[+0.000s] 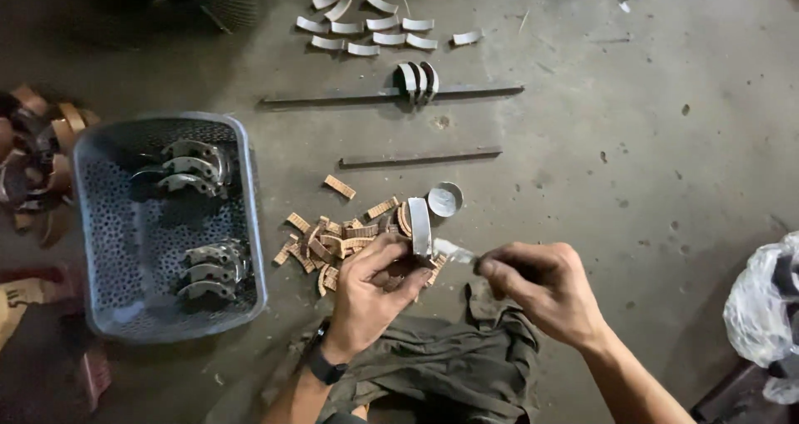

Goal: Applying adhesive and assembling metal components for brake shoe linings.

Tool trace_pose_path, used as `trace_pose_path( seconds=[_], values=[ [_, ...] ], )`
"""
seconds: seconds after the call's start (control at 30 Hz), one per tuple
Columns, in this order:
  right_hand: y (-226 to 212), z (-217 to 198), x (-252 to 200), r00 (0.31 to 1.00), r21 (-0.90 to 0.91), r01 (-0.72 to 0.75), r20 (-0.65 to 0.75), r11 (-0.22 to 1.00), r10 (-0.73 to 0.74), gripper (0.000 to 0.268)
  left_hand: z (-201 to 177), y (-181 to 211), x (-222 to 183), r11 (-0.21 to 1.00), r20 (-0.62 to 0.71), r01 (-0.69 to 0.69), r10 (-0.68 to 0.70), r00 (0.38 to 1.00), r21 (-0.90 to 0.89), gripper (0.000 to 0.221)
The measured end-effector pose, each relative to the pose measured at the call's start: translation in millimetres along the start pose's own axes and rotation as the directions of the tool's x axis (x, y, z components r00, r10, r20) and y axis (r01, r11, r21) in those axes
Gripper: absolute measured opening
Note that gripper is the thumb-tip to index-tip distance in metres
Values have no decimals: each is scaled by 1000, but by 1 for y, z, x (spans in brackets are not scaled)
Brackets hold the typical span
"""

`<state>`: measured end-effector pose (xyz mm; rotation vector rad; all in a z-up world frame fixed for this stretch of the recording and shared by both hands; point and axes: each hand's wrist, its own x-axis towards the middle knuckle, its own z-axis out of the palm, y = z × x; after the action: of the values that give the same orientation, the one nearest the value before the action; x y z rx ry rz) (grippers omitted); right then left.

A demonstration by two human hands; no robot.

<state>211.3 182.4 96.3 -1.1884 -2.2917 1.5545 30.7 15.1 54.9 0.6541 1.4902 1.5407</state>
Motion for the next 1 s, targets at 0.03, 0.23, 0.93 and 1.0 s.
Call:
trace_pose_path(
  seconds=[0.03,0.23,0.93,1.0],
  values=[
    [1,1,2,997,32,-23,75,999,20,18,1,4,0,996,8,-39,38,999,83,27],
    [6,12,11,955,61,-191,241,980,171,21,-1,3,-6,959,52,-155,147,988,235,24],
    [-23,6,-5,951,-235,308,99,922,-293,12,-4,-1,-8,888,79,-333,326,942,317,26],
    [-25,7,-4,961,-247,274,102,929,-256,13,-5,-1,-10,888,78,-324,317,945,326,26]
  ],
)
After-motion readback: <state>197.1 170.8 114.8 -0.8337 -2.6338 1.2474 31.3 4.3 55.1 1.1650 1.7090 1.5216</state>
